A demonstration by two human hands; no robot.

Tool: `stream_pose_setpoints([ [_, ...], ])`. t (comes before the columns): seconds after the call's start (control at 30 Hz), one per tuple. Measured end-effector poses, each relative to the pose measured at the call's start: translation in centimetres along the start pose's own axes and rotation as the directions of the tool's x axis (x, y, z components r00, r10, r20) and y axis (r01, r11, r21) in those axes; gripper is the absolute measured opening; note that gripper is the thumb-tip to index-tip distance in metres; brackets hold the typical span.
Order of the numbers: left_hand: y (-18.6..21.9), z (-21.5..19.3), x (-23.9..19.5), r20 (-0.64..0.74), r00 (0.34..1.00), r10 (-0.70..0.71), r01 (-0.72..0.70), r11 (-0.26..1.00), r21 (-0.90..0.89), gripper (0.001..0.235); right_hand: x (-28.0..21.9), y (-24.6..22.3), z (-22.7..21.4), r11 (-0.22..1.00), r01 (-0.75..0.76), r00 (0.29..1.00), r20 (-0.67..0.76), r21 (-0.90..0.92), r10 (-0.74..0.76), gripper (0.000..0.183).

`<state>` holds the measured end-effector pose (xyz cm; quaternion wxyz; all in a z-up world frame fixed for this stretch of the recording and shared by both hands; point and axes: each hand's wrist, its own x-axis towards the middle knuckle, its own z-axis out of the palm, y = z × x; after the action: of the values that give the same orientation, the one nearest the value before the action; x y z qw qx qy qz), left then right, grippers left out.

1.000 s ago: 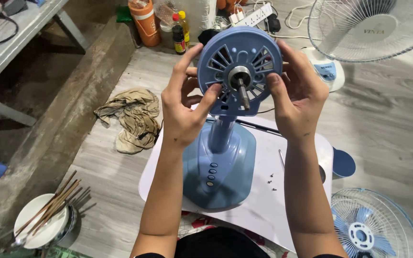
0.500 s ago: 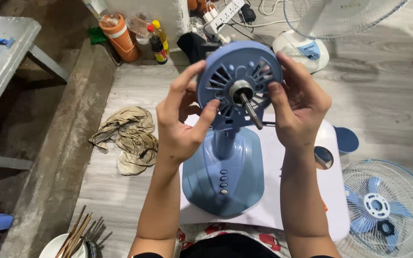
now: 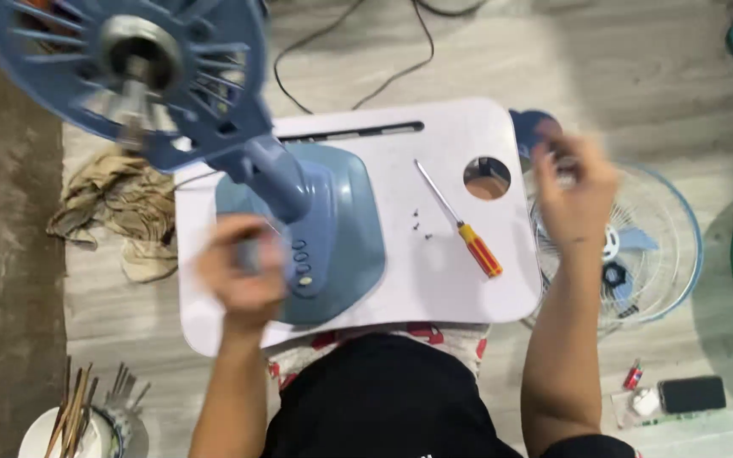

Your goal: The person assembles a blue pedestal fan by attaching the motor housing to the base and securing it with screws. They then attach the front fan cage and use a screwdriver to tighten the screws on the fan hub.

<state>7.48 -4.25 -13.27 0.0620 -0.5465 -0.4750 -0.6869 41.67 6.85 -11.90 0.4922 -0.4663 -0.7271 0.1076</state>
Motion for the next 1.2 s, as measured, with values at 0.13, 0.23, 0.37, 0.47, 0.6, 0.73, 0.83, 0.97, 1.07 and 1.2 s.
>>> stream_pose_setpoints([
  [0.13,2.3,5.7,-4.3,0.745,0.632,-0.213,0.184,0.975,0.123,0.024,-9.0,2.8,1.9,0.940,-0.259,0.876,0.356,-0.222,0.325,0.033],
  [0.23,0.9,9.7,-7.7,0.894,0.389,-0.221,0.020,0.973,0.231,0.024,-12.4,2.0,2.5,0.908,-0.231,0.841,0.398,-0.350,0.367,0.047],
  [0.37,-2.4,13.6,-11.0,0.875,0.262,-0.408,-0.149,0.878,0.454,0.016,-14.1,2.8,2.9,0.929,-0.148,0.912,0.316,-0.339,0.261,0.042],
  [0.47,-2.3,14.2,-9.6,0.856,0.198,-0.477,-0.098,0.860,0.501,0.021,-14.3,3.7,3.0,0.924,-0.096,0.921,0.319,-0.369,0.224,0.040],
  [0.6,-2.2,14.3,-9.3,0.867,0.146,-0.476,-0.077,0.869,0.489,0.019,-14.2,3.7,3.1,0.924,-0.069,0.922,0.330,-0.375,0.202,0.039],
  [0.73,-2.0,14.4,-10.2,0.888,0.237,-0.395,-0.170,0.882,0.438,0.007,-14.0,3.1,3.2,0.923,-0.115,0.918,0.316,-0.367,0.240,0.034],
  [0.83,-2.3,14.3,-10.7,0.899,0.242,-0.364,-0.204,0.887,0.414,0.007,-14.1,3.0,3.1,0.926,-0.140,0.913,0.317,-0.352,0.259,0.034],
  [0.97,-2.6,14.2,-11.1,0.904,0.248,-0.349,-0.232,0.884,0.405,0.010,-14.3,3.4,3.1,0.929,-0.132,0.914,0.320,-0.345,0.249,0.034],
  [1.07,-2.0,13.7,-10.7,0.897,0.276,-0.347,-0.190,0.895,0.404,0.007,-14.3,3.4,3.2,0.930,-0.135,0.917,0.312,-0.343,0.248,0.033],
  [1.2,-1.2,12.4,-9.8,0.887,0.324,-0.330,-0.158,0.905,0.394,0.006,-14.2,3.1,3.0,0.927,-0.141,0.915,0.311,-0.347,0.256,0.033],
])
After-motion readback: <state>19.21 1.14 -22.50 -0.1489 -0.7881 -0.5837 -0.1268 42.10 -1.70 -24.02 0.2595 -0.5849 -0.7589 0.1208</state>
